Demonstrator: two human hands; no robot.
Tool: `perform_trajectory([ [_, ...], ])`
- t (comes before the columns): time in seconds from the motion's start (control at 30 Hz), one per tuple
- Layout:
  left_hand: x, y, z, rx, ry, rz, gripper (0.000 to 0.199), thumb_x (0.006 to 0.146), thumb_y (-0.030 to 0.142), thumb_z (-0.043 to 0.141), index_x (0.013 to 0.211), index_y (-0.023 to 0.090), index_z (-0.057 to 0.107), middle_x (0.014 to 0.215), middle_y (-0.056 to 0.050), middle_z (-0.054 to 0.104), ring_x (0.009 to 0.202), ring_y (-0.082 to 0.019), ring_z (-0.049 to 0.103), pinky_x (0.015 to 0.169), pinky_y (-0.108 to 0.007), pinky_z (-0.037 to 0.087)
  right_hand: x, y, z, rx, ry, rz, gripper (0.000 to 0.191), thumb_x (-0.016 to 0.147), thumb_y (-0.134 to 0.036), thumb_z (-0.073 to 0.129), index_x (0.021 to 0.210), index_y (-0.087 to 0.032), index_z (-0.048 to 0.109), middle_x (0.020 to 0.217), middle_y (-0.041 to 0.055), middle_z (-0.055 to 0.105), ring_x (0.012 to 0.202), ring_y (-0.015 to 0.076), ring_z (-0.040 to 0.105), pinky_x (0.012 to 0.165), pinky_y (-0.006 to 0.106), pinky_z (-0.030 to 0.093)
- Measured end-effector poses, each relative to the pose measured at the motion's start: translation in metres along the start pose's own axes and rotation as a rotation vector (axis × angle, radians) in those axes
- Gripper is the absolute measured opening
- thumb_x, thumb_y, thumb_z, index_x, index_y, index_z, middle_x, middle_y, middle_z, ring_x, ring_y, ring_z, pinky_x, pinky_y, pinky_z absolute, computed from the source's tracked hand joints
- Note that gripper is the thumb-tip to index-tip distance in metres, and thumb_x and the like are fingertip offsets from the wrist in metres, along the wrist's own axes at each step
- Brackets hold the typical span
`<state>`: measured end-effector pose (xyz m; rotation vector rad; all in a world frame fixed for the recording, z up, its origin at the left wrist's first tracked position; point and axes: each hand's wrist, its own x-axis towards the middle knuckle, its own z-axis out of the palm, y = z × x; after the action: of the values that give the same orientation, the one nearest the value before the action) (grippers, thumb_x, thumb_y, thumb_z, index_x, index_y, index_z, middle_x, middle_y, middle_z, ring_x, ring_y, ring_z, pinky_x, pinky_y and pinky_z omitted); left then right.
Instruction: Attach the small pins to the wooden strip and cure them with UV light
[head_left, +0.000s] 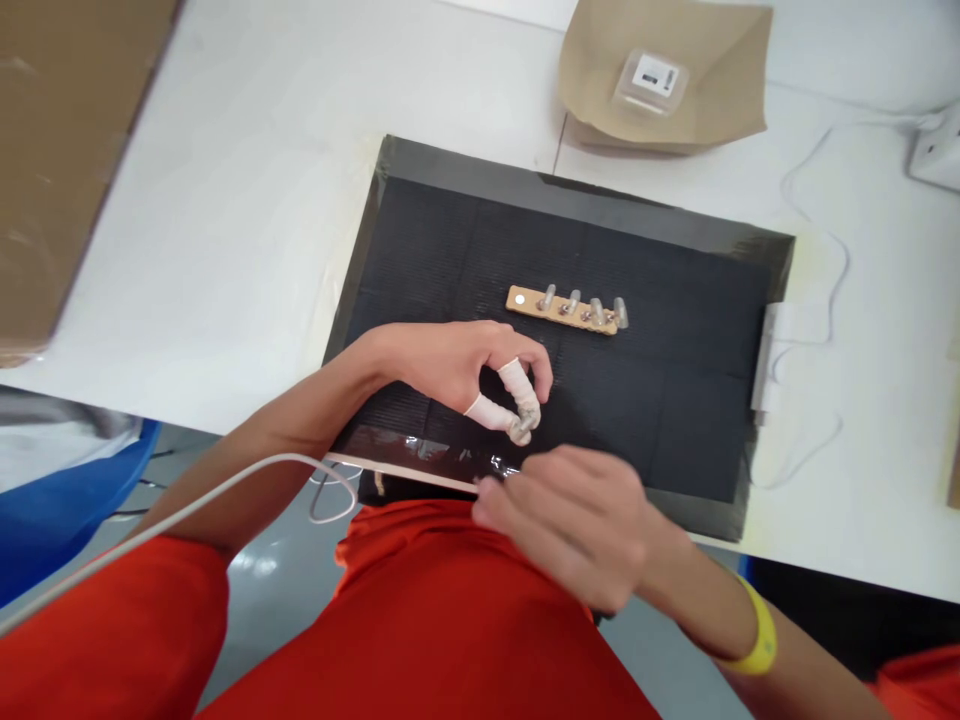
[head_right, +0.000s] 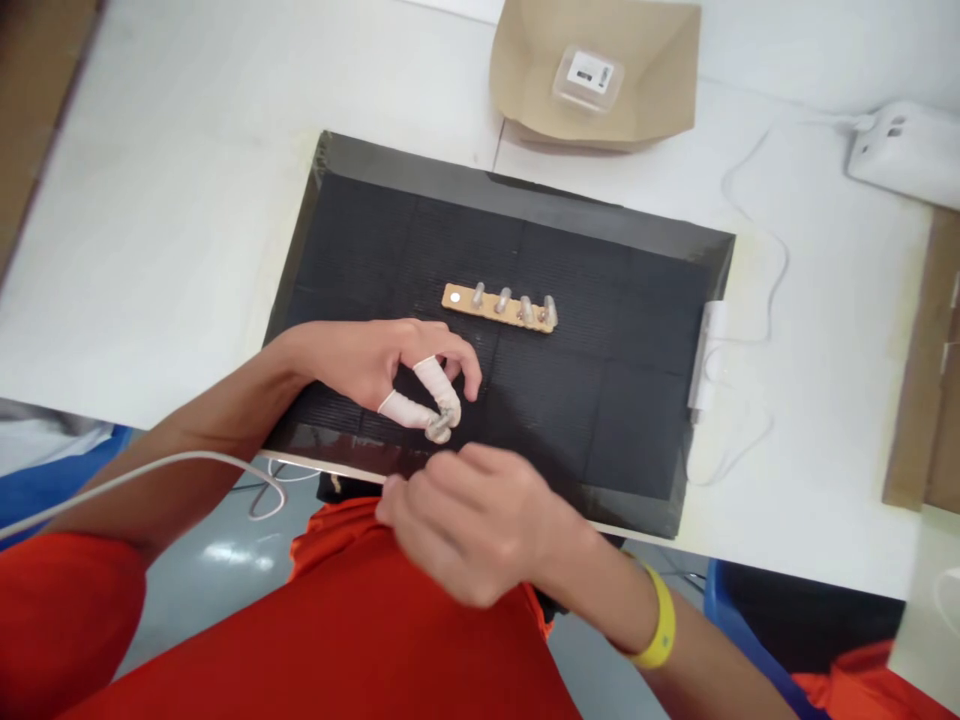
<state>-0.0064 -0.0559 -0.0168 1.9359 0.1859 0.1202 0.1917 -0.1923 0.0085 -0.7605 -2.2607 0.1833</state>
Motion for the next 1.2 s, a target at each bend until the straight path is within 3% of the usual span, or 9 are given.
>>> perform_trajectory([
  [0.07,0.000,-0.001,0.000,0.004,-0.003,0.009,0.015,0.085,0.021,0.078,0.096,0.027,0.085,0.113,-0.004,0.076,0.097,-0.016,0.069,0.094,-0.024,0.051,-0.001,0.001,-0.001,0.045,-0.002,0.004,0.005,0.094,-0.012,0.073,0.091,-0.015,0.073,0.074,-0.0001,0.077,0.067,0.0124,0.069,0.058,0.029,0.053],
  [0.17,0.000,-0.001,0.000,-0.003,0.004,0.016,0.016,0.083,0.021,0.079,0.096,0.028,0.085,0.113,-0.003,0.075,0.098,-0.017,0.069,0.094,-0.024,0.051,-0.003,0.004,-0.007,-0.068,0.122,0.271,0.013,0.090,-0.010,0.077,0.100,-0.019,0.073,0.079,0.0010,0.079,0.069,0.0140,0.070,0.065,0.030,0.057],
  [0.37,0.000,-0.001,-0.001,-0.013,0.009,0.024,0.015,0.084,0.020,0.079,0.093,0.030,0.086,0.119,-0.004,0.075,0.095,-0.015,0.067,0.094,-0.025,0.051,-0.005,0.002,-0.013,0.059,-0.044,0.071,0.009,0.090,-0.012,0.077,0.099,-0.014,0.075,0.078,0.0021,0.078,0.068,0.0150,0.070,0.061,0.030,0.056],
  [0.5,0.000,-0.003,-0.001,-0.020,0.004,0.021,0.018,0.083,0.019,0.080,0.095,0.031,0.086,0.119,-0.003,0.075,0.094,-0.015,0.067,0.093,-0.024,0.051,-0.006,0.005,-0.010,-0.088,0.193,0.292,0.017,0.089,-0.009,0.078,0.102,-0.018,0.074,0.081,0.0015,0.079,0.068,0.0145,0.071,0.063,0.031,0.056],
  [0.67,-0.001,-0.004,-0.001,-0.012,0.008,0.033,0.017,0.084,0.019,0.078,0.096,0.029,0.086,0.120,-0.005,0.075,0.097,-0.016,0.068,0.093,-0.024,0.051,-0.004,0.000,0.001,0.083,0.006,0.042,0.003,0.093,-0.012,0.074,0.094,-0.014,0.074,0.073,-0.0007,0.077,0.063,0.0122,0.069,0.059,0.028,0.056],
  [0.83,0.000,-0.003,-0.001,-0.010,0.002,0.035,0.015,0.083,0.021,0.079,0.094,0.029,0.086,0.114,-0.004,0.077,0.099,-0.017,0.070,0.095,-0.025,0.052,-0.005,0.003,0.004,-0.050,0.191,0.343,0.013,0.090,-0.009,0.077,0.097,-0.020,0.075,0.080,-0.0002,0.080,0.067,0.0130,0.071,0.064,0.028,0.057],
  [1.0,0.000,-0.003,-0.001,-0.001,-0.011,0.025,0.014,0.085,0.023,0.078,0.096,0.029,0.086,0.115,-0.005,0.077,0.096,-0.017,0.071,0.091,-0.024,0.053,-0.007,-0.006,0.006,0.077,0.013,0.075,0.004,0.092,-0.012,0.074,0.093,-0.016,0.075,0.073,-0.0008,0.077,0.064,0.0122,0.068,0.060,0.027,0.054],
  [1.13,0.000,-0.003,-0.001,-0.007,-0.008,0.026,0.016,0.084,0.022,0.079,0.096,0.030,0.086,0.113,-0.005,0.078,0.099,-0.018,0.071,0.094,-0.025,0.053,-0.007,-0.003,0.003,-0.070,0.132,0.340,0.018,0.091,-0.008,0.073,0.101,-0.023,0.076,0.076,-0.0025,0.077,0.065,0.0126,0.068,0.064,0.028,0.054],
  [1.2,0.000,-0.003,-0.001,-0.014,-0.005,0.022,0.015,0.085,0.023,0.078,0.096,0.030,0.086,0.114,-0.005,0.078,0.100,-0.018,0.071,0.094,-0.025,0.053,-0.004,-0.005,0.003,-0.070,0.116,0.261,0.013,0.092,-0.011,0.073,0.094,-0.023,0.076,0.074,-0.0027,0.075,0.062,0.0121,0.066,0.061,0.028,0.053],
])
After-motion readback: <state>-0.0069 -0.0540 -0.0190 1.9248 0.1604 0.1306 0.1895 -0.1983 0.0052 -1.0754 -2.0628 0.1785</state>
